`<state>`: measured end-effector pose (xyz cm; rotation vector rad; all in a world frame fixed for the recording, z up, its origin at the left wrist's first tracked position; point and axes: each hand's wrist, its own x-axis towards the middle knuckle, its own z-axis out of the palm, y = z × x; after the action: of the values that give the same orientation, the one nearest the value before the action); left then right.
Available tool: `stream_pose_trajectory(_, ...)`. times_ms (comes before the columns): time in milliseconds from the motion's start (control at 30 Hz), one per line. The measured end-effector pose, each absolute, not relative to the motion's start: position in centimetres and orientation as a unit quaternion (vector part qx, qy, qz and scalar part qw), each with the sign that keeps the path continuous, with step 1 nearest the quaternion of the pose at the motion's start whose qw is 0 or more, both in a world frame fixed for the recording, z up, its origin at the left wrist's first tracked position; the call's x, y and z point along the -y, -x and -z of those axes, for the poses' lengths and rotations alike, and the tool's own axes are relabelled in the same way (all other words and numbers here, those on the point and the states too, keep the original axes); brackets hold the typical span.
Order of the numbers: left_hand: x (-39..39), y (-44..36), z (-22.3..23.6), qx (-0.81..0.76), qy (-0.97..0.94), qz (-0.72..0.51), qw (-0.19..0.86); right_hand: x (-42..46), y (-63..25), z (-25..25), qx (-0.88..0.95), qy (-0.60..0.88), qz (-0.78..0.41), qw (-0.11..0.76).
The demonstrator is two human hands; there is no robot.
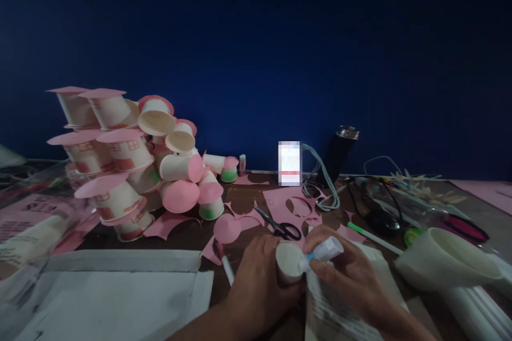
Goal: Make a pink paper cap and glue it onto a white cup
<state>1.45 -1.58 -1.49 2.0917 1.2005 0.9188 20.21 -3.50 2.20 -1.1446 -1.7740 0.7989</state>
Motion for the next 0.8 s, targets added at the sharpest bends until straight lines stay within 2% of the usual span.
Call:
stream_pose_trajectory(233,1.5,-1.5,1.3,-0.438,-0.784,-0.338,0.281,3.5,-20.3,-2.4,0.695,0.468,-0.357,0.413)
stream_pose_trajectory(367,1.6,-1.4,1.3,-0.447,-0.778,-0.334,0.287,3.0,-20.8,-1.5,0.617,0.463,-0.424,0.474)
stream_pose_trajectory(433,1.6,-1.4,1.2,-0.45,-0.772,-0.338,0.294,2.8,-20.8,-1.1,0.597,0.471,-0.421,0.495)
stream_pose_trajectory(700,1.5,-1.4,0.9,-0.438,-0.767,-0.347,0.315,2.7,-19.4,-1.3,0.645,0.493,-0.383,0.442)
stream_pose_trajectory(800,1.5,-1.4,0.9,-0.44,-0.768,-0.347,0.311,2.6,-19.1,-1.2,0.624,0.5,-0.395,0.452)
